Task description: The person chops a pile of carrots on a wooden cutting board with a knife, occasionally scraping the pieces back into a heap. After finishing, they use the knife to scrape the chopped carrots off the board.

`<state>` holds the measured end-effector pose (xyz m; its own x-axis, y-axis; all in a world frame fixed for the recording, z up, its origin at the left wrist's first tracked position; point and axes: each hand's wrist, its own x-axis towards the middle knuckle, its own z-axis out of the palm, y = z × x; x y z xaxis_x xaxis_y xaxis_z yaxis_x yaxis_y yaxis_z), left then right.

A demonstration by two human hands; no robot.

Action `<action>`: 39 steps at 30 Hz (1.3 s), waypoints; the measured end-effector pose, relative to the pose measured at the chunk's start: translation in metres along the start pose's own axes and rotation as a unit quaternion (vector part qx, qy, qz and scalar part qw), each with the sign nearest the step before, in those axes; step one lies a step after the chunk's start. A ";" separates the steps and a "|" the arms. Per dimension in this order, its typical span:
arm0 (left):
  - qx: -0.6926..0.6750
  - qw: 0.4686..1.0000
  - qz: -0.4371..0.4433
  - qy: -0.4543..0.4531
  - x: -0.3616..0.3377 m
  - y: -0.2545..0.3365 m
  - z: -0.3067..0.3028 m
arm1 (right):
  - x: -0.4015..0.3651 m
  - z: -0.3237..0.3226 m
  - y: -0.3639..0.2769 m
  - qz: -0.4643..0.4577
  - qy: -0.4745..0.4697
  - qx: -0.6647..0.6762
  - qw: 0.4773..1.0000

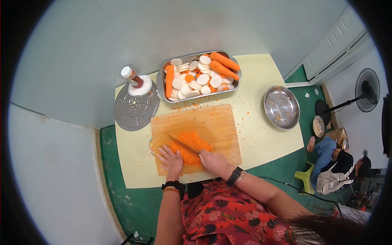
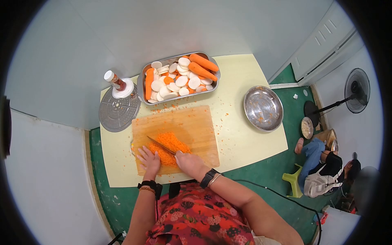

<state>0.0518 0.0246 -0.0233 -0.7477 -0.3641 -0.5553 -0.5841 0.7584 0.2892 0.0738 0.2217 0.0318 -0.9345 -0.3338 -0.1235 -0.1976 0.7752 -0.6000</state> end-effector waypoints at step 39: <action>0.012 1.000 0.005 0.011 0.000 -0.002 0.007 | 0.008 -0.004 -0.006 0.006 0.005 -0.001 1.000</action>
<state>0.0552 0.0264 -0.0293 -0.7598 -0.3681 -0.5360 -0.5696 0.7744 0.2755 0.0663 0.2170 0.0375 -0.9393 -0.3203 -0.1230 -0.1880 0.7804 -0.5963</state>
